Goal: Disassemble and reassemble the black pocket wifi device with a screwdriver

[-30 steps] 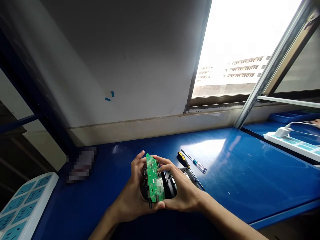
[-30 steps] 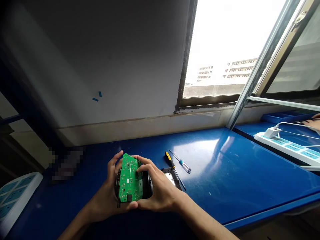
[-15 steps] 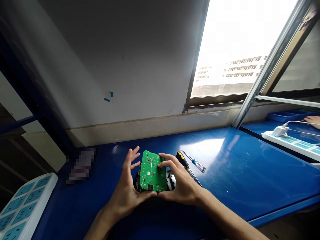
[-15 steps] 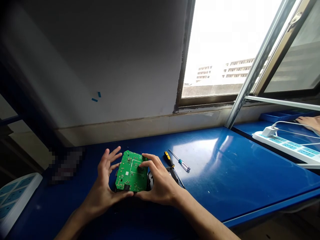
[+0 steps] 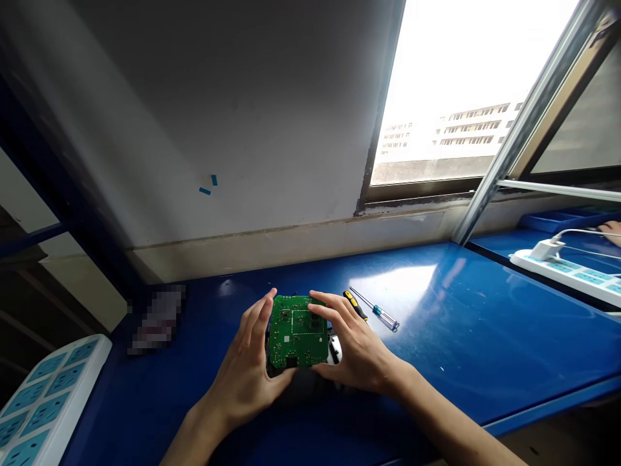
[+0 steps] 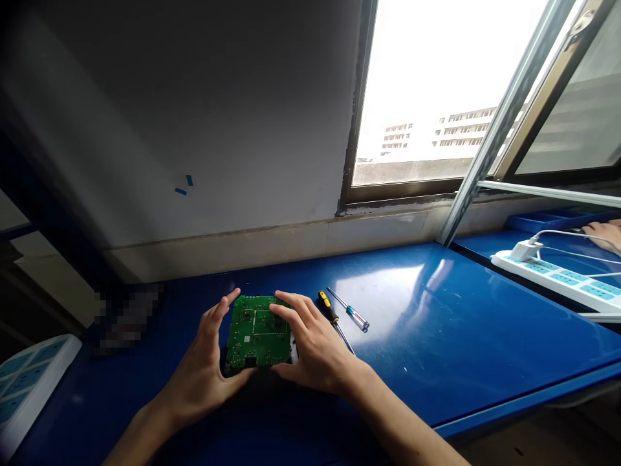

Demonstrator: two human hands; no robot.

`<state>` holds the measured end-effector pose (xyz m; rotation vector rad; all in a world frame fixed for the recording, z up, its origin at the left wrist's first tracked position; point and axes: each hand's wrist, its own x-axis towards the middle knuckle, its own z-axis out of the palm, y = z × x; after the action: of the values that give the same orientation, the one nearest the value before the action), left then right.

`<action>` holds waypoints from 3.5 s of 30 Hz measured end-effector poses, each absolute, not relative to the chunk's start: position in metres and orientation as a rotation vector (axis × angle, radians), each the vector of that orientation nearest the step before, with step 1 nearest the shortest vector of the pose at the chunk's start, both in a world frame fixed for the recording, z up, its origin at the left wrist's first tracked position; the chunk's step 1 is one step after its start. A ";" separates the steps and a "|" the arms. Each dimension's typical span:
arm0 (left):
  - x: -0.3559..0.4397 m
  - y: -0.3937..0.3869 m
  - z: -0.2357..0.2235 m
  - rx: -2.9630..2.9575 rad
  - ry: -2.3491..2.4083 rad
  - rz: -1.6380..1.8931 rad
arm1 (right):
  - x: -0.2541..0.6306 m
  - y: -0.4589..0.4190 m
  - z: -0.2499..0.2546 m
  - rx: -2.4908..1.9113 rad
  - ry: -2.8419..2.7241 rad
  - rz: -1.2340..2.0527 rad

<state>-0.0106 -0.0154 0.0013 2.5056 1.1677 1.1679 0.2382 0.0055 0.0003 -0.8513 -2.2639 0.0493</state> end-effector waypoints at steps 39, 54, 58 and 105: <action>-0.019 -0.012 0.002 2.481 1.228 1.075 | 0.242 0.006 0.002 -0.796 -2.279 0.013; -0.020 -0.011 0.002 2.484 1.222 1.059 | 0.241 0.005 0.002 -0.775 -2.266 -0.008; -0.021 -0.011 0.002 2.487 1.224 1.071 | 0.241 0.006 0.001 -0.780 -2.259 0.002; -0.026 -0.019 0.041 1.621 0.726 0.993 | 0.236 0.001 0.007 -0.776 -2.222 0.498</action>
<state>-0.0259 -0.0191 0.0410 1.6211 0.7262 0.9934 0.2364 0.0010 0.0073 -0.7758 -2.2220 0.4976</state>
